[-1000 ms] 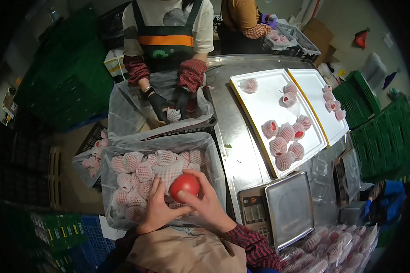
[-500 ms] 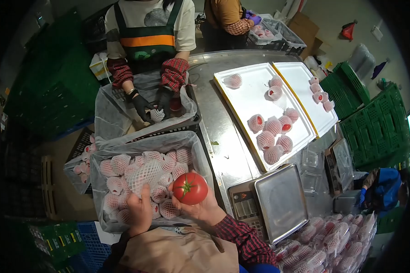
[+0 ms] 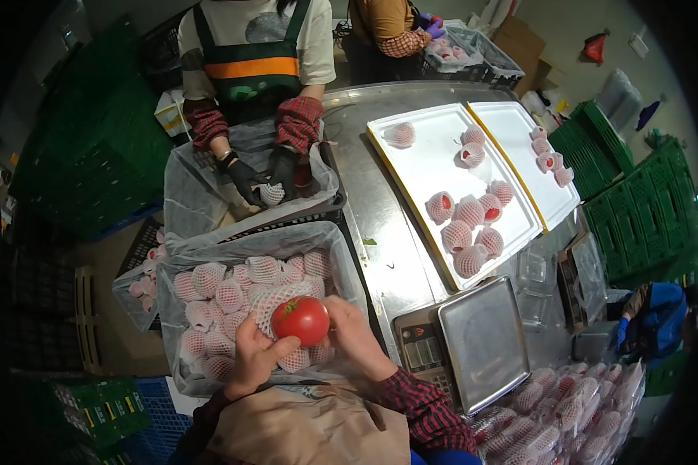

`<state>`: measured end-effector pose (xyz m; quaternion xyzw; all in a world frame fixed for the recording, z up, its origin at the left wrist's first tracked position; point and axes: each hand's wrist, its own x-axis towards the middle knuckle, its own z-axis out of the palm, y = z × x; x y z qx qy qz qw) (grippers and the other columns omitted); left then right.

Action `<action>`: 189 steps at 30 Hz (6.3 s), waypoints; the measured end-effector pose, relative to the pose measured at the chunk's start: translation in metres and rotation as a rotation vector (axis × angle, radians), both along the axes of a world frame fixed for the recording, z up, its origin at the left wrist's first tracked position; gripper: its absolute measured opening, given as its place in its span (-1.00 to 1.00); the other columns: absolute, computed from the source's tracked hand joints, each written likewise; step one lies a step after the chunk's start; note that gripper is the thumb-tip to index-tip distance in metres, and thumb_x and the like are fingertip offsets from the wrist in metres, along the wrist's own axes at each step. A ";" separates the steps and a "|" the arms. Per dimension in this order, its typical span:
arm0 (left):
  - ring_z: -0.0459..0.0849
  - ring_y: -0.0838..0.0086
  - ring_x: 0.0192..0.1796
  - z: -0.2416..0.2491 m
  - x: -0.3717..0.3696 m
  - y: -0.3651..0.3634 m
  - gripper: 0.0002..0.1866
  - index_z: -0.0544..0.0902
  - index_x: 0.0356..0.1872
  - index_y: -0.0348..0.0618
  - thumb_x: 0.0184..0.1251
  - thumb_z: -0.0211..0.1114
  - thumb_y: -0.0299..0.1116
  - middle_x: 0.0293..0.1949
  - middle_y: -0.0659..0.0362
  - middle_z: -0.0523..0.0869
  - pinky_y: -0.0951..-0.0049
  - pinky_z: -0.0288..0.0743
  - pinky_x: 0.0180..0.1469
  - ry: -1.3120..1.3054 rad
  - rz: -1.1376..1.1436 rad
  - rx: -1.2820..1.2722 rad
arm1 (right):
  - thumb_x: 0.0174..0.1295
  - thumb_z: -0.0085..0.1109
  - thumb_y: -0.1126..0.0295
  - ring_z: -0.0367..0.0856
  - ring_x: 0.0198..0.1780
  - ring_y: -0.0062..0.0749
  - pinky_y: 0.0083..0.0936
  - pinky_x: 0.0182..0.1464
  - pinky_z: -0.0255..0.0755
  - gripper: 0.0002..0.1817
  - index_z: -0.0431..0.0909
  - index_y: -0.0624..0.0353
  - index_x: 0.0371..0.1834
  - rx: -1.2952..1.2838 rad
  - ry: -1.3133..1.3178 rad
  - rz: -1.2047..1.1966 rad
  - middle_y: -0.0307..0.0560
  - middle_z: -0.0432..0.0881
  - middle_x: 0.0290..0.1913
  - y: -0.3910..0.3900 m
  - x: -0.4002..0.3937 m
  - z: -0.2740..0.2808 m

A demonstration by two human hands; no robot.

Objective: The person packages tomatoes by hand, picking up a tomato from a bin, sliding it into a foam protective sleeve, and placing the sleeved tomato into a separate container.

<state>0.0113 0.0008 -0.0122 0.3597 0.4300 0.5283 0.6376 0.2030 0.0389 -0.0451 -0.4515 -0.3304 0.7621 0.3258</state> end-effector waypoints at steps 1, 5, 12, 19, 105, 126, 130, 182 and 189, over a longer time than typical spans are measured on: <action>0.71 0.34 0.16 0.001 -0.003 0.002 -0.39 0.46 0.22 -0.45 0.21 0.58 -0.52 0.17 -0.03 0.66 0.34 0.63 0.24 -0.052 -0.006 -0.053 | 0.65 -0.17 0.17 0.53 -0.46 -0.63 -0.64 -0.45 0.39 -0.60 0.60 0.16 0.19 -0.002 0.013 -0.056 -0.20 0.70 -0.18 0.002 0.000 -0.001; 0.71 0.33 0.17 0.010 -0.002 0.003 -0.38 0.45 0.24 -0.44 0.21 0.57 -0.52 0.16 -0.02 0.66 0.34 0.62 0.25 -0.148 0.009 -0.094 | 0.66 -0.20 0.01 0.62 0.14 -0.48 -0.39 0.12 0.53 -0.51 0.54 0.14 0.27 -0.183 0.253 -0.081 -0.08 0.65 0.15 -0.001 -0.015 0.005; 0.74 0.31 0.10 0.000 0.001 -0.002 -0.38 0.59 0.14 -0.37 0.07 0.67 -0.37 0.02 0.01 0.75 0.30 0.61 0.15 0.376 0.137 0.102 | 0.63 -0.06 0.10 0.57 0.26 -0.43 -0.39 0.28 0.47 -0.50 0.38 0.24 0.41 0.185 0.228 -0.092 -0.08 0.55 0.31 0.001 -0.012 0.004; 0.72 -0.03 -0.08 0.000 0.002 0.000 -0.40 0.69 0.03 -0.29 -0.04 0.71 -0.24 -0.08 -0.07 0.75 0.11 0.58 0.04 0.782 0.227 0.293 | 0.54 0.16 0.33 0.63 0.06 -0.52 -0.53 0.05 0.57 -0.50 0.30 0.28 0.43 0.319 0.094 -0.023 -0.06 0.60 0.16 -0.007 -0.015 0.040; 0.63 0.49 0.22 -0.030 -0.110 -0.042 -0.46 0.53 0.37 -0.19 0.37 0.36 -0.45 0.26 0.16 0.64 0.45 0.61 0.15 0.204 0.435 0.138 | 0.44 0.22 0.52 0.64 -0.11 -0.37 -0.48 -0.04 0.52 -0.91 0.66 0.31 -0.12 0.750 -0.241 0.512 -0.05 0.66 -0.12 -0.018 -0.079 0.088; 0.73 0.42 -0.01 -0.066 -0.278 0.014 -0.87 0.63 -0.02 -0.30 0.53 0.21 -0.50 0.02 0.08 0.73 0.37 0.66 0.01 0.538 0.606 -0.028 | 0.48 0.26 0.41 0.59 -0.35 -0.60 -0.62 -0.24 0.46 -0.82 0.65 0.36 -0.14 0.493 -0.453 0.080 -0.21 0.66 -0.36 -0.013 -0.041 0.043; 0.68 0.10 0.10 -0.080 -0.201 0.005 -0.76 0.62 0.03 -0.31 0.37 0.27 -0.57 0.09 -0.08 0.64 0.22 0.59 0.16 1.039 0.295 0.043 | 0.45 0.26 0.51 0.64 -0.30 -0.62 -0.63 -0.21 0.52 -0.87 0.67 0.39 -0.12 0.491 -0.384 0.103 -0.17 0.70 -0.29 -0.012 -0.037 0.032; 0.51 0.59 -0.35 -0.007 -0.009 0.001 -0.54 0.69 -0.19 -0.37 0.61 0.22 -0.05 -0.40 0.23 0.65 0.42 0.42 -0.33 0.332 0.281 0.000 | 0.24 0.48 0.31 0.52 0.32 -0.12 -0.25 0.37 0.41 -0.30 0.43 0.14 0.45 0.932 -0.122 0.050 0.07 0.50 0.36 0.008 -0.028 0.028; 0.37 0.68 -0.47 -0.032 -0.032 -0.005 -0.57 0.59 -0.46 -0.34 0.66 0.18 -0.24 -0.58 0.35 0.50 0.44 0.27 -0.44 0.525 0.412 -0.028 | 0.61 -0.08 -0.04 0.58 0.26 -0.12 -0.20 0.14 0.59 -0.35 0.10 0.01 0.62 -0.032 0.704 -0.030 0.09 0.40 0.40 0.010 -0.019 0.036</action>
